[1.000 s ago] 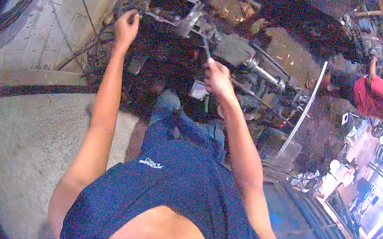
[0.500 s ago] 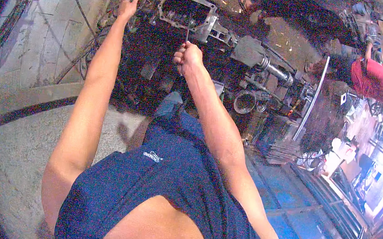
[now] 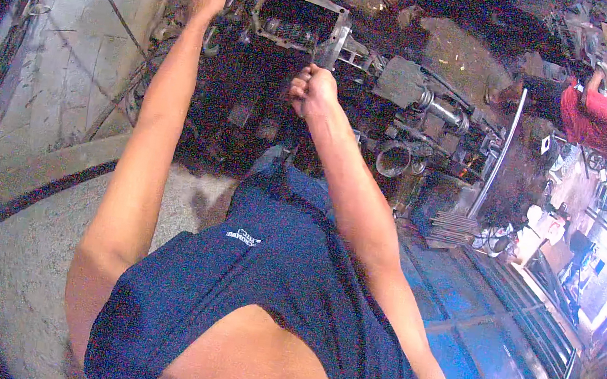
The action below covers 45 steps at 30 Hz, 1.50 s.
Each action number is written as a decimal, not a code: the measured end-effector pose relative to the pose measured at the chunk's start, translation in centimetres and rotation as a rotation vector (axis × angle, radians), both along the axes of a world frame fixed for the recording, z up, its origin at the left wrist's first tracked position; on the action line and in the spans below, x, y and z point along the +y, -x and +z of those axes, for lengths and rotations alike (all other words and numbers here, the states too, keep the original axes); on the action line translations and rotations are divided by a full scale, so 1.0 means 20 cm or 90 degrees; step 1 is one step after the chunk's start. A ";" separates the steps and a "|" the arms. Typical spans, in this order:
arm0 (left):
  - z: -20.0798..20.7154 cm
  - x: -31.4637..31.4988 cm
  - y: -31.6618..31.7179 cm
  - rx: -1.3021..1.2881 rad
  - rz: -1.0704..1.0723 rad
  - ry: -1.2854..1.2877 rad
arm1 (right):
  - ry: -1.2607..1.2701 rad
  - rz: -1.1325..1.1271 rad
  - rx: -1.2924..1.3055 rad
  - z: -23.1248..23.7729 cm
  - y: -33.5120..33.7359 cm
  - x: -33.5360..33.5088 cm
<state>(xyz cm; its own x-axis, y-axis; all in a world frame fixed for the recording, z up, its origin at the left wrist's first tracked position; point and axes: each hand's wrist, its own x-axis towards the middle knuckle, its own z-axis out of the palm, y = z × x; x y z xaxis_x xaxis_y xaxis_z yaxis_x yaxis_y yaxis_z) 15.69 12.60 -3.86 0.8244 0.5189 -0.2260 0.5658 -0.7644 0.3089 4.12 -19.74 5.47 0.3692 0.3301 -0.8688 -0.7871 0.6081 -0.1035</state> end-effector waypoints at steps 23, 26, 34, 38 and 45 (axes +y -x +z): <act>-0.10 0.06 -0.03 -0.094 0.066 0.191 | 0.945 1.338 -0.740 0.60 -0.65 -0.37; 0.06 -0.02 -0.01 -0.063 0.183 0.272 | 0.962 1.324 -0.836 0.55 -0.66 -0.40; 0.03 -0.03 0.12 -0.191 0.112 0.158 | 0.993 1.225 -0.852 0.42 -0.53 -0.53; -0.07 -0.02 0.13 -0.201 0.098 0.105 | 0.951 1.100 -0.828 0.30 -0.40 -0.57; -0.10 0.02 0.06 -0.143 0.074 0.054 | 0.862 0.753 -0.645 0.18 0.13 -0.53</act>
<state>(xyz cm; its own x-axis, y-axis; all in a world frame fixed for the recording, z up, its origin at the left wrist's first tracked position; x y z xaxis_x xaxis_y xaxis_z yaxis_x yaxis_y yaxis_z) 14.46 13.04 -5.89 0.7948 0.6000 -0.0909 0.5586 -0.6647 0.4961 1.58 -30.37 9.00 0.9065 0.1812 -0.3814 -0.0423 -0.8598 -0.5089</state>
